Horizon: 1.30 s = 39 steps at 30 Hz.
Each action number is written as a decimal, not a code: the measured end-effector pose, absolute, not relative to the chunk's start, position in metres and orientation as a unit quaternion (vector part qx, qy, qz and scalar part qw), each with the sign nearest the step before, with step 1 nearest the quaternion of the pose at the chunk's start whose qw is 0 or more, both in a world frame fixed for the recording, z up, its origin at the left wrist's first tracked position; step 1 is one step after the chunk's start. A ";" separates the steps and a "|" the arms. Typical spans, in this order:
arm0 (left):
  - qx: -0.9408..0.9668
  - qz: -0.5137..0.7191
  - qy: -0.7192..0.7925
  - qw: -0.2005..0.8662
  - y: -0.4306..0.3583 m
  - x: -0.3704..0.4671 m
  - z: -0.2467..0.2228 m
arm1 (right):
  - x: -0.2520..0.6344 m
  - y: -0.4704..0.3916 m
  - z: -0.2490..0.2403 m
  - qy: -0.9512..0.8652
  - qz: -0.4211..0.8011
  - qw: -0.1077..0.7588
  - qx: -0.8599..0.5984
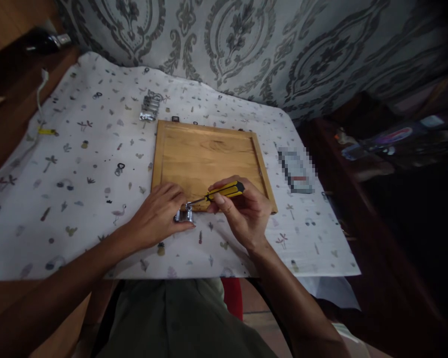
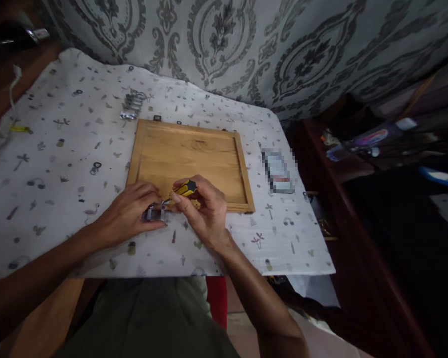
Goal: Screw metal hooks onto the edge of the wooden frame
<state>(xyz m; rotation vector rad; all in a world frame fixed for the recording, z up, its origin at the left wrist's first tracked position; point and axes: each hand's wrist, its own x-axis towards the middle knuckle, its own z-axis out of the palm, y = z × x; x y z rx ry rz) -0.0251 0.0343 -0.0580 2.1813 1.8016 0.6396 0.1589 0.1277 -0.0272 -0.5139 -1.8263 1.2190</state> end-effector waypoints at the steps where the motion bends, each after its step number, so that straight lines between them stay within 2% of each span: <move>1: 0.746 0.221 0.617 0.118 0.034 -0.025 -0.058 | 0.159 0.128 -0.028 -0.731 0.490 0.427 -0.206; 9: 0.745 0.221 0.618 0.119 0.034 -0.025 -0.059 | 0.158 0.131 -0.027 -0.737 0.503 0.413 -0.186; 16: 0.740 0.226 0.616 0.148 0.034 -0.026 -0.055 | 0.155 0.134 -0.010 -0.747 0.532 0.339 -0.210; 21: 0.743 0.224 0.616 0.133 0.034 -0.026 -0.057 | 0.158 0.142 -0.006 -0.771 0.540 0.300 -0.152; 24: 0.745 0.232 0.615 0.114 0.033 -0.026 -0.060 | 0.157 0.145 -0.008 -0.806 0.485 0.317 -0.124; 29: 0.743 0.247 0.614 0.103 0.033 -0.026 -0.063 | 0.150 0.142 -0.014 -0.829 0.373 0.382 -0.167; 39: 0.750 0.258 0.604 0.078 0.033 -0.025 -0.063 | 0.147 0.139 -0.018 -0.822 0.377 0.389 -0.177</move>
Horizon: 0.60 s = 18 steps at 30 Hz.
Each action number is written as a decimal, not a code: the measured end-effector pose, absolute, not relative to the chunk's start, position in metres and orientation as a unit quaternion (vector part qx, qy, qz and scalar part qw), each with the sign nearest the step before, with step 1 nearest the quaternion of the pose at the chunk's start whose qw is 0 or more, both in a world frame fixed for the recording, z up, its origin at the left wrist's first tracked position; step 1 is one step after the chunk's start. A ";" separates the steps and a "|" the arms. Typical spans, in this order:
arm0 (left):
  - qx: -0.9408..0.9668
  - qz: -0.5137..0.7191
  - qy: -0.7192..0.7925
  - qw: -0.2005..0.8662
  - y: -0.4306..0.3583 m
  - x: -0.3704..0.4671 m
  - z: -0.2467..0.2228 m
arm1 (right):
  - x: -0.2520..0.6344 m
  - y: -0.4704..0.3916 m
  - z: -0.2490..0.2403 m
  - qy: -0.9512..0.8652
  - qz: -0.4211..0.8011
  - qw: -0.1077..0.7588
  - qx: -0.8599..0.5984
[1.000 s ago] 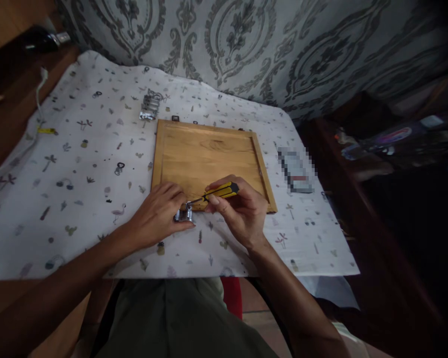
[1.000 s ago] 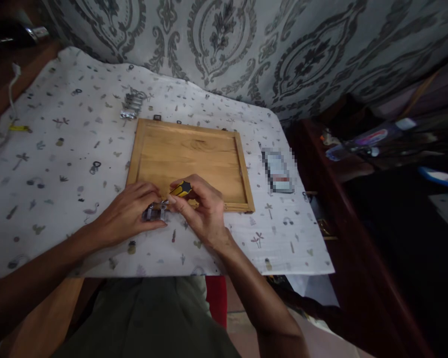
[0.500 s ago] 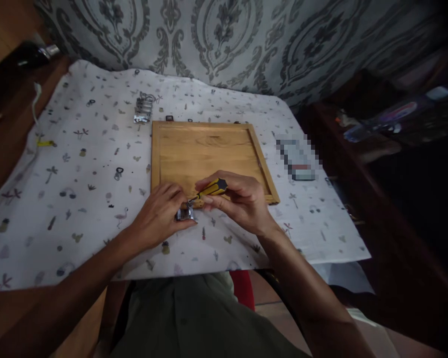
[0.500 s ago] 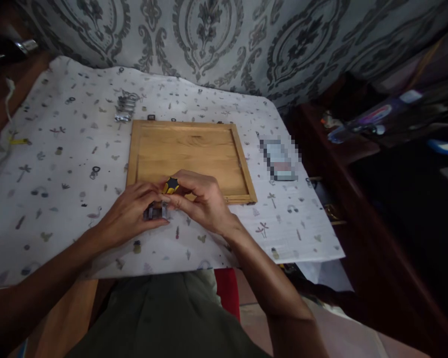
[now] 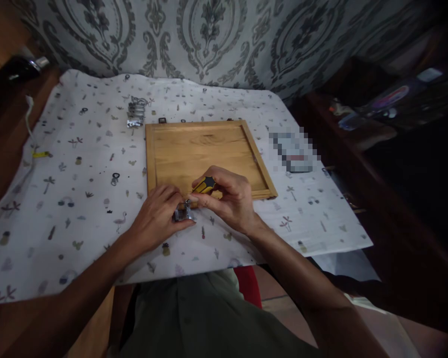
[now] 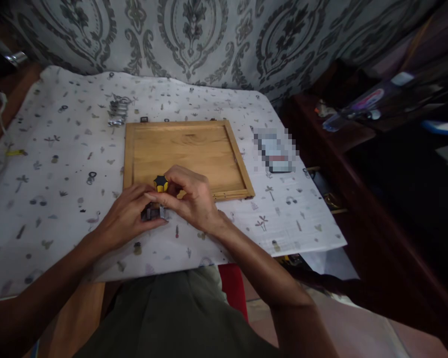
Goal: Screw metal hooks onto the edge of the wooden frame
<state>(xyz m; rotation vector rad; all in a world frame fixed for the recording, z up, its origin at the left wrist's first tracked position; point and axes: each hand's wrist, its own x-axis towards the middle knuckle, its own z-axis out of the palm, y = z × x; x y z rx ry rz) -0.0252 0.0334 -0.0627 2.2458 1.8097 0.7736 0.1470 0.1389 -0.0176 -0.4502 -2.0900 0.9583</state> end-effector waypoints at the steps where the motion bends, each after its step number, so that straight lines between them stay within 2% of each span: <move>1: 0.751 0.256 0.604 0.077 0.033 -0.025 -0.062 | 0.147 0.139 -0.018 -0.820 0.380 0.390 -0.176; 18: 0.743 0.258 0.609 0.101 0.034 -0.027 -0.060 | 0.144 0.136 -0.019 -0.806 0.384 0.402 -0.202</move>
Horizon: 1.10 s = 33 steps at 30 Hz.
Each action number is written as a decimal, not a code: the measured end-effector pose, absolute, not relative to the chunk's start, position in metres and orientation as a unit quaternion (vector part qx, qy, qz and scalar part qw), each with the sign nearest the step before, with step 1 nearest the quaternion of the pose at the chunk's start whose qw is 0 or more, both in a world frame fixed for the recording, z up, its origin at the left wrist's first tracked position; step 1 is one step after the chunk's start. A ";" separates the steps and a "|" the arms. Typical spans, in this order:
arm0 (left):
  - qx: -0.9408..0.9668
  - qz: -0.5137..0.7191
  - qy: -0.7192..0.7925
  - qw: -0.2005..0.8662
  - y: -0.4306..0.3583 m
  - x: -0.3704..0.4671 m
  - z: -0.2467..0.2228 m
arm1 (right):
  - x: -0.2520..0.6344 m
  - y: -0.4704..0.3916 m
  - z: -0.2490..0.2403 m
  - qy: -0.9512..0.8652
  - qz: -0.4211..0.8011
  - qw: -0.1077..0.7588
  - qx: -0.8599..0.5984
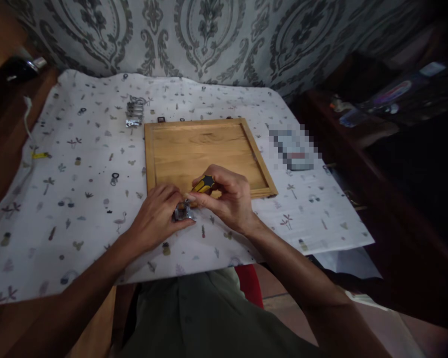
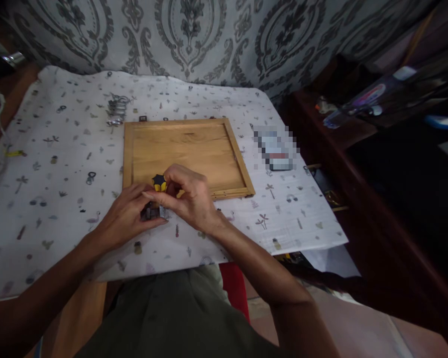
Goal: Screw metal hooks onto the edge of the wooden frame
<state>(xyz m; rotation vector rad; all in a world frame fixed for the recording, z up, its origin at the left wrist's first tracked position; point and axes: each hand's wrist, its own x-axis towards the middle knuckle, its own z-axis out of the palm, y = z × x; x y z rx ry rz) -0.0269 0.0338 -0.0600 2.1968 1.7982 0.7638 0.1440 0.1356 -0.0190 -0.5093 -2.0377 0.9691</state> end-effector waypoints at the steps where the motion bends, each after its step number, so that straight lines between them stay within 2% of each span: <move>1: 0.743 0.259 0.609 0.104 0.034 -0.027 -0.060 | 0.144 0.136 -0.019 -0.807 0.382 0.401 -0.205; 5: 0.741 0.261 0.609 0.112 0.033 -0.027 -0.062 | 0.144 0.134 -0.019 -0.811 0.376 0.400 -0.203; 12: 0.744 0.247 0.611 0.108 0.034 -0.026 -0.060 | 0.154 0.126 -0.015 -0.757 0.371 0.491 -0.220; 20: 0.741 0.248 0.610 0.133 0.033 -0.027 -0.061 | 0.158 0.124 -0.017 -0.767 0.399 0.443 -0.236; 33: 0.742 0.234 0.618 0.116 0.034 -0.025 -0.057 | 0.153 0.125 -0.023 -0.761 0.418 0.437 -0.234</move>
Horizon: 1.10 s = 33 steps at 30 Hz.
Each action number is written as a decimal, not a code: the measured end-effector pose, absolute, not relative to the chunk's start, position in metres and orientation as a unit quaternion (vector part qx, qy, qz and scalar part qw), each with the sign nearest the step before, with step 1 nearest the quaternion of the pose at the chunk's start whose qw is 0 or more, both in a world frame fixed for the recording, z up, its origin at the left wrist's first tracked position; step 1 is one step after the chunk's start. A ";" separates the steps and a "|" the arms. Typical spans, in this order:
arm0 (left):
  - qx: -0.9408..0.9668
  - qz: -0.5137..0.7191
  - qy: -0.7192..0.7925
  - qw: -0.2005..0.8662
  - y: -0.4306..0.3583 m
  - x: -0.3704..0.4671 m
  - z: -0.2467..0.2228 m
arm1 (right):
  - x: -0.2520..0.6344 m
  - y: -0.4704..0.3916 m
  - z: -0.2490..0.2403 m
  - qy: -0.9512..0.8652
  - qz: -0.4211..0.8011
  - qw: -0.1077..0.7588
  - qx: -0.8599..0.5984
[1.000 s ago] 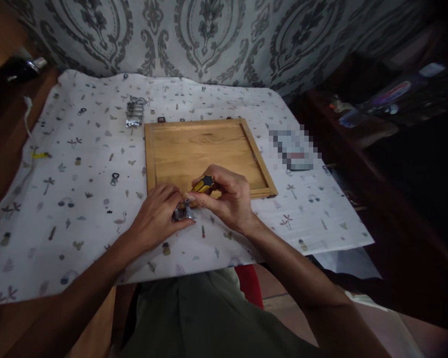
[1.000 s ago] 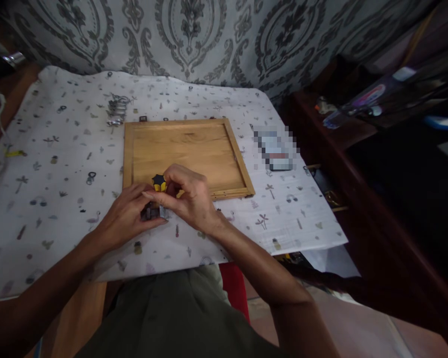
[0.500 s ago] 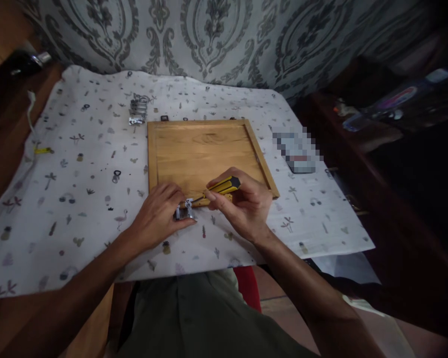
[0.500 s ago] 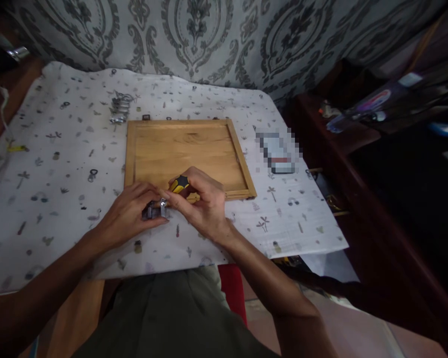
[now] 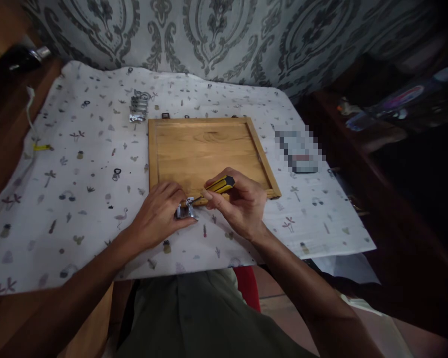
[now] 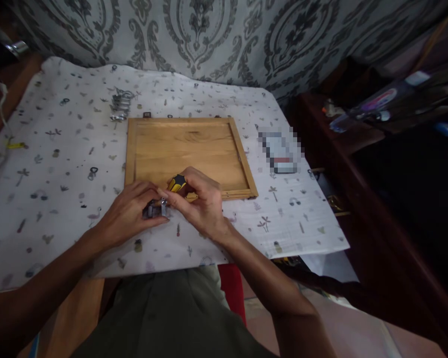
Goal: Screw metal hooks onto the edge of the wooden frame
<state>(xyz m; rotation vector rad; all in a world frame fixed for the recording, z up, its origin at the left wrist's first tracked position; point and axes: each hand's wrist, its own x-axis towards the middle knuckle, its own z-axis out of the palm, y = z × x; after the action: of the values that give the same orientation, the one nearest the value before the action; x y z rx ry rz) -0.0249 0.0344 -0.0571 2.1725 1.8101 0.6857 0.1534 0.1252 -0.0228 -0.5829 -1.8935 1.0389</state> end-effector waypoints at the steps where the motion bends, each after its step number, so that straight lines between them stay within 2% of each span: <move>1: 0.743 0.235 0.617 0.113 0.034 -0.025 -0.057 | 0.154 0.125 -0.022 -0.764 0.415 0.435 -0.233; 6: 0.748 0.242 0.610 0.101 0.034 -0.025 -0.060 | 0.156 0.128 -0.019 -0.800 0.380 0.429 -0.179; 14: 0.745 0.249 0.610 0.102 0.034 -0.026 -0.063 | 0.158 0.141 -0.009 -0.861 0.363 0.336 -0.120; 24: 0.743 0.240 0.615 0.112 0.034 -0.026 -0.061 | 0.153 0.134 -0.015 -0.855 0.311 0.381 -0.165; 33: 0.749 0.235 0.611 0.104 0.034 -0.026 -0.060 | 0.155 0.135 -0.015 -0.861 0.310 0.373 -0.151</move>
<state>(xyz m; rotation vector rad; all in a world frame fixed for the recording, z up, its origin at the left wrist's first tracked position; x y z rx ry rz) -0.0260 0.0344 -0.0603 2.2085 1.8012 0.6917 0.1546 0.1347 -0.0151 -0.3875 -2.2061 0.7952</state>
